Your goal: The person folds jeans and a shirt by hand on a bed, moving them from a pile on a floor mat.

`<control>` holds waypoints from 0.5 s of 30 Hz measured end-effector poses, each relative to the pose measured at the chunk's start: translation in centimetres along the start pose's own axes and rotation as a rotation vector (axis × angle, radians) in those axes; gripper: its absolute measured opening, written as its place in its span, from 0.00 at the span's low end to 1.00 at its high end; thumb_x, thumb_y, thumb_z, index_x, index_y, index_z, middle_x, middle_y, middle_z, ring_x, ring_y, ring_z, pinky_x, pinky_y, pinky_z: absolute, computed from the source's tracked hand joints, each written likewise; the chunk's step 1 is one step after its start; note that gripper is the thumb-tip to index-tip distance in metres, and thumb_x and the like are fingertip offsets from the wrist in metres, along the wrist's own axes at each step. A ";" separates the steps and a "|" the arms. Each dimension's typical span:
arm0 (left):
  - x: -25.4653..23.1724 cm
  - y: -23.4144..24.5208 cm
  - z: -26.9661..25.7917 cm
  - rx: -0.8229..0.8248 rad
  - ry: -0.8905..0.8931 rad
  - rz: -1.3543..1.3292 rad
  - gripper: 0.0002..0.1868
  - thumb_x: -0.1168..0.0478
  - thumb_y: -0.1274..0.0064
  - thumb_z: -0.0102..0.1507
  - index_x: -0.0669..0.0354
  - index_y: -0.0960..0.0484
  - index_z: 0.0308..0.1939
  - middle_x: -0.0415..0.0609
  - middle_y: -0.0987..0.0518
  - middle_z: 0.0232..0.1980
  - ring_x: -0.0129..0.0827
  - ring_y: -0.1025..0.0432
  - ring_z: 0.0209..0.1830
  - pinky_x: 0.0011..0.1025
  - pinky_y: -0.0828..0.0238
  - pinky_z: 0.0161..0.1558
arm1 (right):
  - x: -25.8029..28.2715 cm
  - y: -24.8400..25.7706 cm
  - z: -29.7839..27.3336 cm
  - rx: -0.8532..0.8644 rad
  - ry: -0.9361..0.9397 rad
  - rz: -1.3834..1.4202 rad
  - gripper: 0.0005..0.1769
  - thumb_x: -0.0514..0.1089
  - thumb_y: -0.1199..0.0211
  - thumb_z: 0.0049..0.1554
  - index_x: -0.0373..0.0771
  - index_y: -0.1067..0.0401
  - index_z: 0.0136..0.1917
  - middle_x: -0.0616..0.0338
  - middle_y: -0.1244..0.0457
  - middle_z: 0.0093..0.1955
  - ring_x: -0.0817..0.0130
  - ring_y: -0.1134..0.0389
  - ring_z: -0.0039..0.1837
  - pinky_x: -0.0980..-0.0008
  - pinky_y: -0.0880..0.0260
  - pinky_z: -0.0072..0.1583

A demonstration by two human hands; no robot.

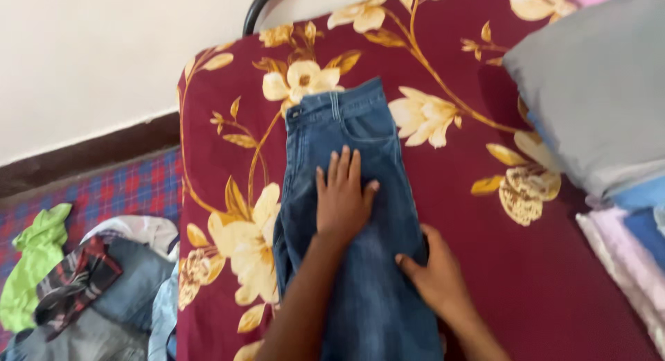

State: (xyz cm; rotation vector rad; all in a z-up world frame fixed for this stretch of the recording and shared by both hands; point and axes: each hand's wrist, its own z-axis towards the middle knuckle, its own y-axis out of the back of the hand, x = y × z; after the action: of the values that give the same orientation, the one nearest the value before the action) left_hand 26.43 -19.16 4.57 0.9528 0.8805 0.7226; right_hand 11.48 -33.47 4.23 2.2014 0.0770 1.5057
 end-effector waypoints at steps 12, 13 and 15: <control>-4.5 5.4 -22.5 0.135 0.059 0.055 0.33 0.48 0.61 0.70 0.60 0.39 0.76 0.57 0.42 0.80 0.49 0.50 0.80 0.50 0.61 0.76 | -0.6 -0.7 -0.9 -0.044 0.158 -0.178 0.32 0.44 0.31 0.51 0.36 0.35 0.68 0.45 0.37 0.65 0.50 0.35 0.68 0.54 0.36 0.66; -4.5 4.9 -22.3 0.093 0.068 0.064 0.32 0.49 0.61 0.70 0.59 0.38 0.76 0.56 0.42 0.80 0.48 0.50 0.81 0.50 0.61 0.76 | -0.8 -0.5 -0.9 -0.043 0.148 -0.185 0.32 0.44 0.31 0.51 0.36 0.35 0.68 0.45 0.37 0.65 0.50 0.35 0.68 0.54 0.36 0.66; -4.5 4.8 -22.6 0.096 0.069 0.037 0.33 0.49 0.61 0.70 0.60 0.38 0.76 0.56 0.42 0.80 0.48 0.50 0.81 0.50 0.61 0.77 | -0.7 -0.6 -1.4 -0.084 0.208 -0.229 0.28 0.43 0.30 0.50 0.34 0.31 0.63 0.43 0.35 0.62 0.48 0.33 0.65 0.53 0.34 0.64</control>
State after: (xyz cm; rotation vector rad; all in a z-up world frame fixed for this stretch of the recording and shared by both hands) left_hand 3.86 -12.49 3.40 1.0366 0.9669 0.7539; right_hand 10.12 -32.66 3.71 1.8932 0.3156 1.5714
